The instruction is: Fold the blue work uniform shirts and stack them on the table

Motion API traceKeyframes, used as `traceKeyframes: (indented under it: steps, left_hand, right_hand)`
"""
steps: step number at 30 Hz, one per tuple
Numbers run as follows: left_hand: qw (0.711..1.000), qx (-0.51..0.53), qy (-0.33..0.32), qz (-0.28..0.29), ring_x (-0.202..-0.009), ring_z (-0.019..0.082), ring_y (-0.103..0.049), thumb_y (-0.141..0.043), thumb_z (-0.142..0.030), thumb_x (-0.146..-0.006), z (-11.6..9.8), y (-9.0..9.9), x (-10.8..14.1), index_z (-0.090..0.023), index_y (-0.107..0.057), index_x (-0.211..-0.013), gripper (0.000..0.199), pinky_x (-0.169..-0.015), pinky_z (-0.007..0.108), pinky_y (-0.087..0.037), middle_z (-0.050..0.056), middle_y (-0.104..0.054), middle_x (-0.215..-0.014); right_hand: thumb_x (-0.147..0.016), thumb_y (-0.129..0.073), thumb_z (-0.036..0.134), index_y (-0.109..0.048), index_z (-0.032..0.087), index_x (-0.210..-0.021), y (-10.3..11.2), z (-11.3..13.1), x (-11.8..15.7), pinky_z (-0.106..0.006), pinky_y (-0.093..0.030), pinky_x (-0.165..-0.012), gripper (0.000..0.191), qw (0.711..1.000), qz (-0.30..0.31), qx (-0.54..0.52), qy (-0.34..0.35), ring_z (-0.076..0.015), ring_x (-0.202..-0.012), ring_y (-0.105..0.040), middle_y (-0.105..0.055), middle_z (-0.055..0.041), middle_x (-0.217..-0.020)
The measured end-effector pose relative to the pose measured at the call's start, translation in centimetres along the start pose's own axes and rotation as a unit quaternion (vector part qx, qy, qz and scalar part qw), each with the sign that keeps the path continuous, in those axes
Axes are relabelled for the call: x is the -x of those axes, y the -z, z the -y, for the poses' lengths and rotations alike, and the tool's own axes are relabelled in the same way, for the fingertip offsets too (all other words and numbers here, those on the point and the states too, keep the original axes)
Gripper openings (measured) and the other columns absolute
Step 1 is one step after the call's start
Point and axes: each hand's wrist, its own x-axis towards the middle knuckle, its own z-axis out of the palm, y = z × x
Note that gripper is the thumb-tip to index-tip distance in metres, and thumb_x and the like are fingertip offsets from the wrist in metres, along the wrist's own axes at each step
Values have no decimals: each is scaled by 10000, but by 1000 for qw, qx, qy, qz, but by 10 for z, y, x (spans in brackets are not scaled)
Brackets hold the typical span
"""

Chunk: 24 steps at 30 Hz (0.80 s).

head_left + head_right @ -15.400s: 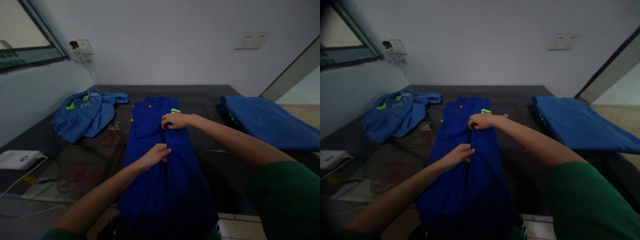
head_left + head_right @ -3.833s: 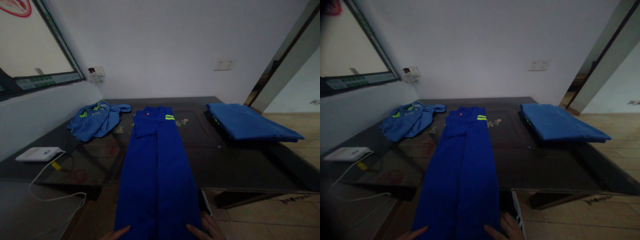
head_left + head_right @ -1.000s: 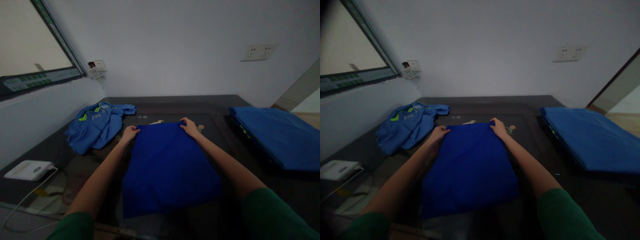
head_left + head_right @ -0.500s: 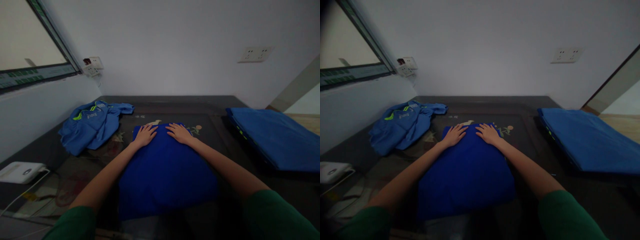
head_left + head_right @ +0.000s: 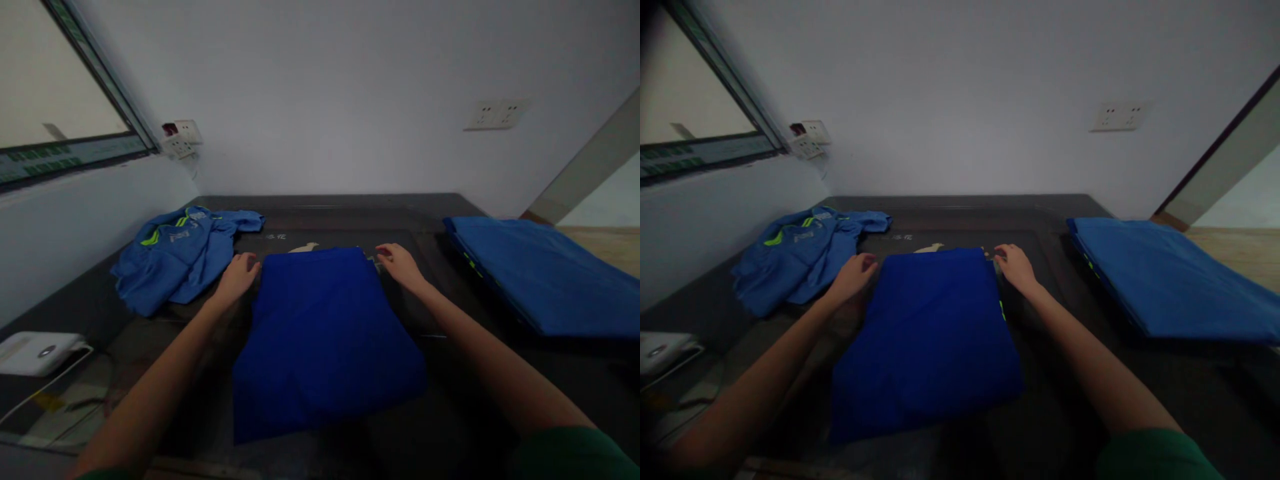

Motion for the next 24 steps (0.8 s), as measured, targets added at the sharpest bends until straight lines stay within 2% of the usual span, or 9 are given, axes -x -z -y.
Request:
traceKeyframes:
  steps: [1,3,5,6,10,12,14,18,24]
  left_hand:
    - [998,36,20,55,-905,252,-660,-435,-396,-868,8,8,12,-109,-621,-1068,397,-808,353,-508,144,-681,-995]
    - [969,130,67,198,-629,211,-645,-461,-500,-831,18,20,41,-135,-629,-863,403,-616,317,-506,78,-666,-716]
    - [917,233,108,305,-525,183,-605,-537,-604,-756,20,27,70,-153,-607,-782,457,-529,287,-472,39,-630,-607]
    - [892,279,124,332,-534,177,-609,-586,-628,-713,18,29,83,-156,-604,-773,477,-529,278,-470,35,-636,-611]
    - [822,426,161,342,-724,179,-665,-734,-575,-620,-4,30,114,-158,-631,-841,483,-681,280,-511,56,-706,-816]
    - [797,469,174,339,-793,187,-672,-778,-522,-600,-13,29,116,-163,-645,-898,485,-741,293,-517,57,-715,-887]
    - [784,490,182,334,-805,189,-674,-815,-467,-575,-16,28,114,-162,-655,-913,482,-760,298,-520,53,-721,-886]
    - [780,520,176,299,-738,159,-665,-834,-400,-565,-12,25,103,-146,-674,-852,416,-745,268,-517,49,-726,-817]
    - [798,502,179,283,-678,151,-649,-842,-393,-536,-7,16,84,-142,-670,-796,401,-694,265,-511,43,-715,-773]
  right_hand:
    - [-890,-498,245,-642,130,-1064,8,-2,8,-366,-520,-839,254,998,30,-57,-28,-225,-935,-652,-686,-133,-1019]
    - [-897,-507,318,-623,137,-942,20,-3,26,-298,-536,-620,220,969,146,-177,-94,-175,-659,-653,-685,-88,-787]
    - [-899,-519,412,-584,147,-879,26,1,44,-252,-499,-500,273,916,253,-274,-149,-142,-527,-611,-654,-59,-670]
    - [-893,-531,447,-570,152,-853,27,3,52,-234,-490,-481,301,892,283,-310,-168,-131,-508,-600,-643,-50,-640]
    - [-871,-582,465,-580,150,-825,26,17,70,-199,-505,-513,318,829,334,-399,-204,-101,-539,-598,-629,-29,-648]
    - [-866,-604,398,-607,150,-899,25,22,71,-214,-529,-569,250,802,351,-438,-204,-105,-597,-619,-663,-42,-752]
    - [-837,-634,284,-616,154,-966,25,27,71,-238,-549,-652,184,789,342,-469,-200,-115,-675,-642,-687,-59,-870]
    - [-778,-651,134,-626,145,-938,29,29,69,-268,-549,-760,163,803,269,-489,-210,-130,-751,-659,-701,-74,-927]
    - [-750,-691,115,-639,143,-846,28,21,62,-230,-542,-653,112,833,194,-466,-228,-114,-654,-640,-698,-53,-824]
